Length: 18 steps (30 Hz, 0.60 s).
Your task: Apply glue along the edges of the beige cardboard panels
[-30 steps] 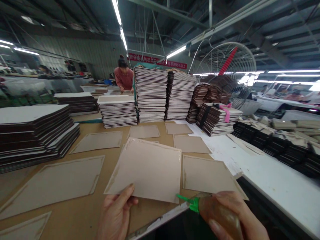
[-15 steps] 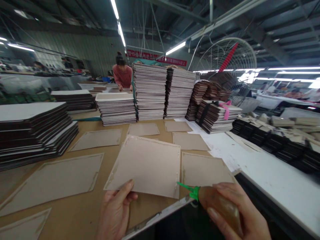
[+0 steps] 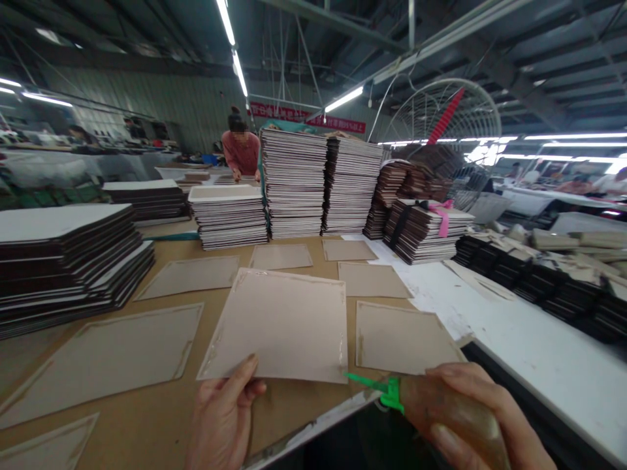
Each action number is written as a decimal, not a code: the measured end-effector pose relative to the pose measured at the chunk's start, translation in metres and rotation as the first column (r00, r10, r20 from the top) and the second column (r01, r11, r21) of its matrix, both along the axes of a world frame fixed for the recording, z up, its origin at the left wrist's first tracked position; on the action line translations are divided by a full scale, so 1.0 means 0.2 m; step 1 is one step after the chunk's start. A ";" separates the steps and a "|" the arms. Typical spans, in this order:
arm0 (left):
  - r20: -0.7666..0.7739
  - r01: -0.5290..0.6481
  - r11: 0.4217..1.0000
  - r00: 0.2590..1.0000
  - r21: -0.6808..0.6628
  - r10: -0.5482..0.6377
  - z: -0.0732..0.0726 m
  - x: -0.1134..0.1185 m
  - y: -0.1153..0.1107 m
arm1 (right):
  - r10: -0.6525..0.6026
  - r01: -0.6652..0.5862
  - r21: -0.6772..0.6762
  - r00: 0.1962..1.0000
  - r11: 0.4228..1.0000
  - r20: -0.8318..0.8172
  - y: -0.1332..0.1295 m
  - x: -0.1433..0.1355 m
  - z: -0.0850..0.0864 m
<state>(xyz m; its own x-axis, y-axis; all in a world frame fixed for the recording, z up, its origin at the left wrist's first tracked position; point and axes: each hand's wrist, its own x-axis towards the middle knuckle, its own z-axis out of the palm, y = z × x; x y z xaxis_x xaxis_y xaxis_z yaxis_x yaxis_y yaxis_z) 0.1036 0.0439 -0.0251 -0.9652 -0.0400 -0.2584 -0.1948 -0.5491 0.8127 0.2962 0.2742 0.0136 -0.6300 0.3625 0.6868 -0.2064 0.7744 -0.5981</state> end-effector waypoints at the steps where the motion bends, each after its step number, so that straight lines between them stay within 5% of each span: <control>1: -0.001 0.006 1.000 1.000 0.002 -0.006 0.00 0.00 0.00 | -0.017 0.017 -0.015 1.000 1.000 -0.011 0.01 -0.01 -0.01; 5: -0.023 0.043 0.999 0.999 0.028 -0.043 0.00 0.01 0.00 | -0.002 0.001 -0.011 0.997 1.000 -0.078 0.02 -0.06 -0.05; 11: 0.004 0.020 1.000 1.000 -0.021 -0.020 0.02 0.02 0.00 | 0.072 -0.081 0.152 0.995 0.985 0.066 0.02 -0.02 -0.06; 18: 0.026 0.007 0.999 1.000 -0.046 -0.006 -0.02 0.00 -0.01 | 0.089 -0.090 0.149 0.996 0.985 0.008 0.00 -0.04 -0.05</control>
<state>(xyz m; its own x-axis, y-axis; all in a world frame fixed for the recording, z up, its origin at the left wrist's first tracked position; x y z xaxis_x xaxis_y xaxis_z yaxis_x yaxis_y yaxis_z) 0.1032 0.0427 -0.0297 -0.9584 -0.0462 -0.2818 -0.2200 -0.5095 0.8319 0.2888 0.2739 0.0029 -0.6564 0.1981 0.7279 -0.2781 0.8334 -0.4776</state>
